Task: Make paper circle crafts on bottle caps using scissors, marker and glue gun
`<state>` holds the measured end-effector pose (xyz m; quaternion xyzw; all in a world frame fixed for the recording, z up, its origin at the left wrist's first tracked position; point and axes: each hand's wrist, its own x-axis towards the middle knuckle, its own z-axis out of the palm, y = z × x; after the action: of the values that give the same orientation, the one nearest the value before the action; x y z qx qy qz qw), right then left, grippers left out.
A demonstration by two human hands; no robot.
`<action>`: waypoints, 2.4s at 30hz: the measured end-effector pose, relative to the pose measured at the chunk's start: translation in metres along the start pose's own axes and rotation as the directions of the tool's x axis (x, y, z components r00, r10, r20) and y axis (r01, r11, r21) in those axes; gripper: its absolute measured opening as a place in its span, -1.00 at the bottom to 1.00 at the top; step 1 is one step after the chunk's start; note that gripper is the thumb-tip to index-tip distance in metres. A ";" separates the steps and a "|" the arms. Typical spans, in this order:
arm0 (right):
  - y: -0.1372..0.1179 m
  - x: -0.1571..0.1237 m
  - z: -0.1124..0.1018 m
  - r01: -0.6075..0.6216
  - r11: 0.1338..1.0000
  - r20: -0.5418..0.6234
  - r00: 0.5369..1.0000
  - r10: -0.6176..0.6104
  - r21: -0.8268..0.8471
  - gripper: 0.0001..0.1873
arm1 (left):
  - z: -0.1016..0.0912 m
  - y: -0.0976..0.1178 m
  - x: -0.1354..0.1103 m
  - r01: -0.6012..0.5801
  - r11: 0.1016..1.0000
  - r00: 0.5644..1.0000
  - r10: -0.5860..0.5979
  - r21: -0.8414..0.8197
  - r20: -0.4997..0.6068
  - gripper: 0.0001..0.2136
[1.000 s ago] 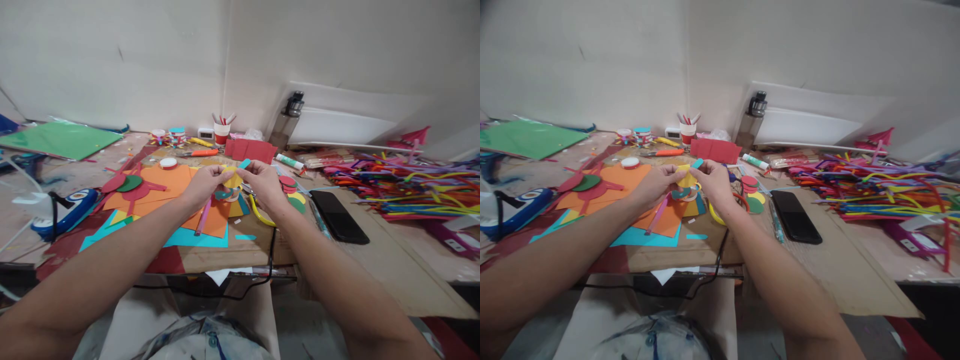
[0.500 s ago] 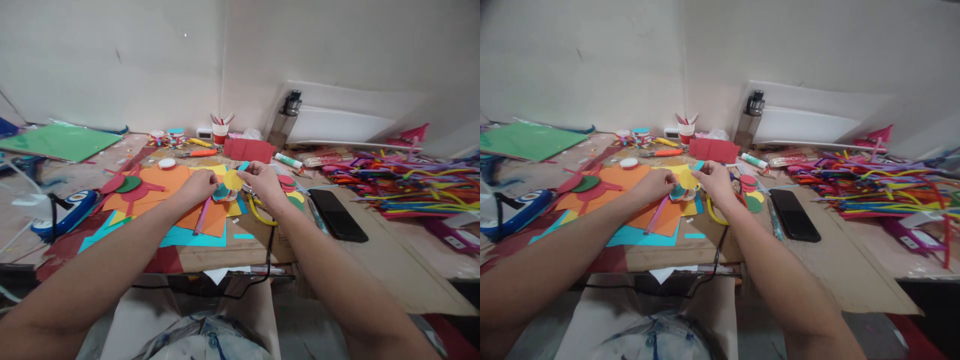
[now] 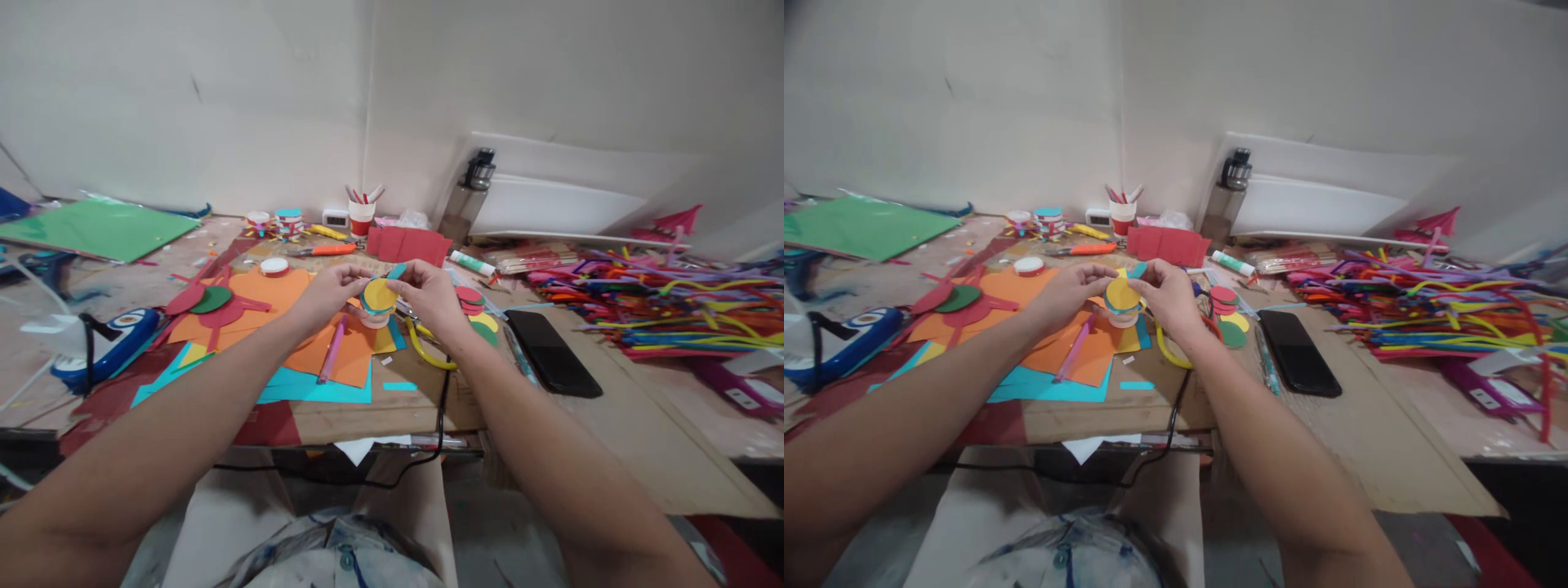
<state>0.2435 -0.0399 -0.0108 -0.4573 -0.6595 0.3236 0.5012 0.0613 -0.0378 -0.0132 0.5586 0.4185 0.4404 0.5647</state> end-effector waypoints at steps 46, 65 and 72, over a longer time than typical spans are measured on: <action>-0.009 -0.003 -0.006 0.054 0.996 0.051 0.997 -0.051 -0.071 -0.77 | -0.010 -0.004 0.008 -0.155 0.986 0.986 0.159 -0.066 0.055 -0.69; -0.016 -0.018 0.000 0.357 0.914 -0.023 0.930 -0.368 -0.194 -0.87 | -0.003 0.010 -0.012 -0.539 0.662 0.793 0.607 0.522 0.048 -0.92; -0.013 -0.017 -0.002 0.519 0.753 -0.015 0.819 -0.573 -0.405 -0.91 | -0.005 0.008 -0.015 -0.740 0.390 0.548 0.822 0.548 0.157 -0.90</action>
<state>0.2428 -0.0610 -0.0050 -0.3543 -0.7780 -0.0050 0.5188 0.0522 -0.0512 -0.0059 0.7937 0.2523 0.5489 0.0707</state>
